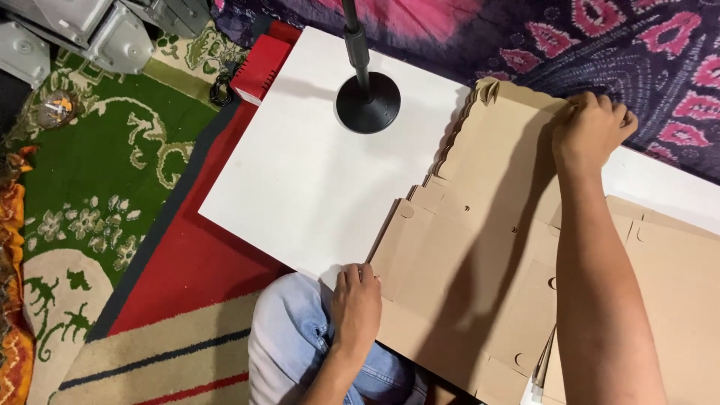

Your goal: Sorting and stacking flat cardboard pizza box templates into different piles on a table.

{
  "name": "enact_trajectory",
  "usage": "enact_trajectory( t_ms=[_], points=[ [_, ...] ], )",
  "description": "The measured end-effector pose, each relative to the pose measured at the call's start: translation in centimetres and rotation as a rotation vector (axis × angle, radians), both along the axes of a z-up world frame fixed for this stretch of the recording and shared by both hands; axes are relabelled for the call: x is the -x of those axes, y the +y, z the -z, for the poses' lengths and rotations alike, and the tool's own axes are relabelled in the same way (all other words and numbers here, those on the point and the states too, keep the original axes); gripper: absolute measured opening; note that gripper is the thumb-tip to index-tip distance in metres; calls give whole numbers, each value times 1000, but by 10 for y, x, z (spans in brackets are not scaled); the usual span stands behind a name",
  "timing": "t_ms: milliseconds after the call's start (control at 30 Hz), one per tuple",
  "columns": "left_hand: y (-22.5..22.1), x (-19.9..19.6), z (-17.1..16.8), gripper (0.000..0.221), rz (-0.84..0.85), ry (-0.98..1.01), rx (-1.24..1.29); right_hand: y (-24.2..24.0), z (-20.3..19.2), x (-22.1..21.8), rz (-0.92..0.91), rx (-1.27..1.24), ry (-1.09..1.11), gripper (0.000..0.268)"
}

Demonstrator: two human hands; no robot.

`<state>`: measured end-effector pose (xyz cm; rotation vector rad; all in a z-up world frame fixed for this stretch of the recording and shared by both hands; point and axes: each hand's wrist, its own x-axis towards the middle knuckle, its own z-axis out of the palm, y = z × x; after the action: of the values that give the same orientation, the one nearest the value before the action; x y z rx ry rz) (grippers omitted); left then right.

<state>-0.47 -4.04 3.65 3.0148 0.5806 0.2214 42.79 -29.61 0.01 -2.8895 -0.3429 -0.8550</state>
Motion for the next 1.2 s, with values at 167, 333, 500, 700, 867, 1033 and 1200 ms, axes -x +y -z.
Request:
enact_trajectory(
  t_ms=[167,333,500,700,867,1033,1200],
  points=[
    [-8,-3,-9,29,-7,35,-15,1,18,-5,-9,67,16,21],
    [-14,5,0,62,6,86,-62,9,-12,42,-219,-102,53,43],
    [-8,10,-9,72,3,76,185,-27,-48,112,-327,-291,122,55],
    [0,19,4,65,52,-82,274,-115,-20,276,-92,-646,680,62],
    [-3,30,10,61,31,-54,190,-67,-61,401,-15,-869,786,26],
    [-7,41,13,62,58,-64,31,-43,-64,434,173,-654,737,22],
    [-9,39,11,35,38,-80,59,-31,-54,423,317,-645,796,48]
  ],
)
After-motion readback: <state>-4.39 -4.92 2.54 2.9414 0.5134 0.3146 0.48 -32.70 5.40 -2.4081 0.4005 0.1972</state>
